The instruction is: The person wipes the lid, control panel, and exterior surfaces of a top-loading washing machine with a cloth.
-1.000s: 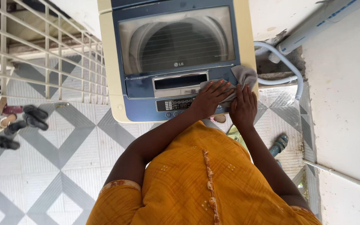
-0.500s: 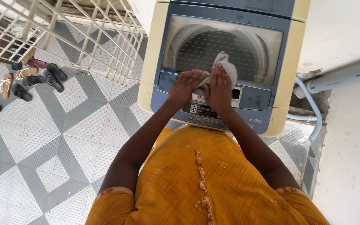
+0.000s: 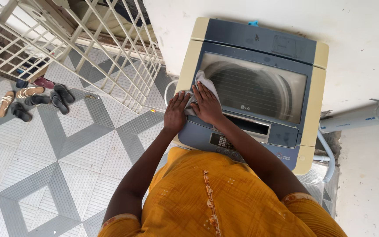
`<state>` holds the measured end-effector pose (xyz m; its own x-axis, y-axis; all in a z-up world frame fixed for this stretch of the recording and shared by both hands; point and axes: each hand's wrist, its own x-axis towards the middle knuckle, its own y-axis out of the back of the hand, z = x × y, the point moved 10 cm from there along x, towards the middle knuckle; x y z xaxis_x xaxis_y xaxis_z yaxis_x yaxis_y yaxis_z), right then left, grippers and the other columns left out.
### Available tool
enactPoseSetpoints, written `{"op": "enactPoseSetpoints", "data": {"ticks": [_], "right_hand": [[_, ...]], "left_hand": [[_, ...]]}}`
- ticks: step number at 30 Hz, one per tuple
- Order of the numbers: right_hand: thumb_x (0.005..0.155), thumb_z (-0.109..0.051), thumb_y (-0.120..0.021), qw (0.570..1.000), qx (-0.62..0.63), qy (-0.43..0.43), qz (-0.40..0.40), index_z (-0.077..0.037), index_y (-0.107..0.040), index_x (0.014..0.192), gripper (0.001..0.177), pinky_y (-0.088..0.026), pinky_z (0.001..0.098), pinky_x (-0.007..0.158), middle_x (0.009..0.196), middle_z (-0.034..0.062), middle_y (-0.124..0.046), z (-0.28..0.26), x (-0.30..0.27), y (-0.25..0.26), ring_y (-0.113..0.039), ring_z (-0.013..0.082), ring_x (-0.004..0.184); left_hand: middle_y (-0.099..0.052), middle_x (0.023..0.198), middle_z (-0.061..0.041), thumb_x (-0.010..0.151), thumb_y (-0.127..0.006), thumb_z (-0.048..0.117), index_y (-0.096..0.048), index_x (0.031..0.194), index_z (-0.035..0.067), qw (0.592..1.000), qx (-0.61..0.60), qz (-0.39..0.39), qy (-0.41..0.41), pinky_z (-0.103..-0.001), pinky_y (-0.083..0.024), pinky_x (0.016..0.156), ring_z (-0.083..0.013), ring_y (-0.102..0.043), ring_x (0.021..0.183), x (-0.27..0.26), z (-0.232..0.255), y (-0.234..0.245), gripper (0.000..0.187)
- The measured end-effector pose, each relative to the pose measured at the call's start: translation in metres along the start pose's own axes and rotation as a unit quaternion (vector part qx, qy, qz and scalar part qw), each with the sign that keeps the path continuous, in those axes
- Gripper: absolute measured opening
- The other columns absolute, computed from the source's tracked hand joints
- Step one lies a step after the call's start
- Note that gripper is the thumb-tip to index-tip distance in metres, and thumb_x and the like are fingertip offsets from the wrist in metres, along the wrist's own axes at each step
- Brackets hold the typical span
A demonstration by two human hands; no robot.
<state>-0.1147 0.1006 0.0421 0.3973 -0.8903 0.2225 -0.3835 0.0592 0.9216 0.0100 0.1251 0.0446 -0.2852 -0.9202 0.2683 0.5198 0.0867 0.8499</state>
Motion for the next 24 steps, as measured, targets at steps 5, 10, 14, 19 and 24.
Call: {"op": "enactPoseSetpoints", "data": {"ticks": [5, 10, 14, 19, 24], "right_hand": [[0.106, -0.044, -0.049, 0.999, -0.025, -0.032, 0.022, -0.014, -0.025, 0.166, 0.071, -0.021, 0.0453, 0.129, 0.172, 0.0155, -0.021, 0.03, 0.029, -0.004, -0.025, 0.0305, 0.158], [0.108, -0.043, -0.046, 0.998, -0.046, -0.038, 0.022, -0.016, -0.025, 0.166, 0.068, -0.018, 0.0477, 0.129, 0.173, 0.0149, -0.021, 0.055, 0.062, 0.006, -0.022, 0.0302, 0.159], [0.108, -0.041, -0.045, 0.996, -0.081, -0.033, 0.004, -0.017, -0.025, 0.167, 0.066, -0.012, 0.0482, 0.129, 0.173, 0.0134, -0.021, 0.075, 0.094, 0.014, -0.02, 0.0277, 0.16], [0.107, -0.036, -0.046, 0.995, -0.085, -0.031, 0.029, -0.017, -0.026, 0.167, 0.066, -0.008, 0.0469, 0.13, 0.174, 0.0114, -0.022, 0.102, 0.127, 0.027, -0.02, 0.0259, 0.161], [0.109, -0.031, -0.044, 0.994, -0.09, -0.052, 0.02, -0.018, -0.027, 0.169, 0.063, -0.008, 0.0462, 0.132, 0.175, 0.0087, -0.021, 0.134, 0.155, 0.023, -0.021, 0.0233, 0.162]], "left_hand": [[-0.036, 0.165, -0.02, 0.092, -0.053, 0.001, -0.038, 0.159, 0.007, 0.999, -0.04, 0.005, -0.021, -0.054, -0.025, 0.125, -0.0402, -0.03, 0.155, 0.042, -0.003, -0.013, 0.069], [-0.032, 0.167, -0.022, 0.091, -0.053, 0.001, -0.031, 0.161, 0.002, 0.997, -0.052, 0.014, -0.053, -0.055, -0.023, 0.126, -0.0407, -0.027, 0.157, 0.089, -0.007, -0.027, 0.073], [-0.032, 0.166, -0.025, 0.091, -0.052, 0.003, -0.028, 0.16, -0.002, 0.994, -0.071, 0.021, -0.085, -0.053, -0.023, 0.128, -0.0415, -0.026, 0.157, 0.129, -0.01, -0.038, 0.074], [-0.032, 0.166, -0.023, 0.094, -0.053, 0.006, -0.028, 0.16, -0.002, 0.996, -0.065, 0.019, -0.064, -0.052, -0.023, 0.127, -0.0392, -0.027, 0.157, 0.187, -0.018, -0.058, 0.072], [-0.028, 0.17, -0.021, 0.101, -0.049, 0.007, -0.022, 0.164, 0.0, 0.999, -0.011, -0.016, -0.039, -0.05, -0.022, 0.13, -0.035, -0.024, 0.16, 0.236, -0.029, -0.083, 0.068]]}}
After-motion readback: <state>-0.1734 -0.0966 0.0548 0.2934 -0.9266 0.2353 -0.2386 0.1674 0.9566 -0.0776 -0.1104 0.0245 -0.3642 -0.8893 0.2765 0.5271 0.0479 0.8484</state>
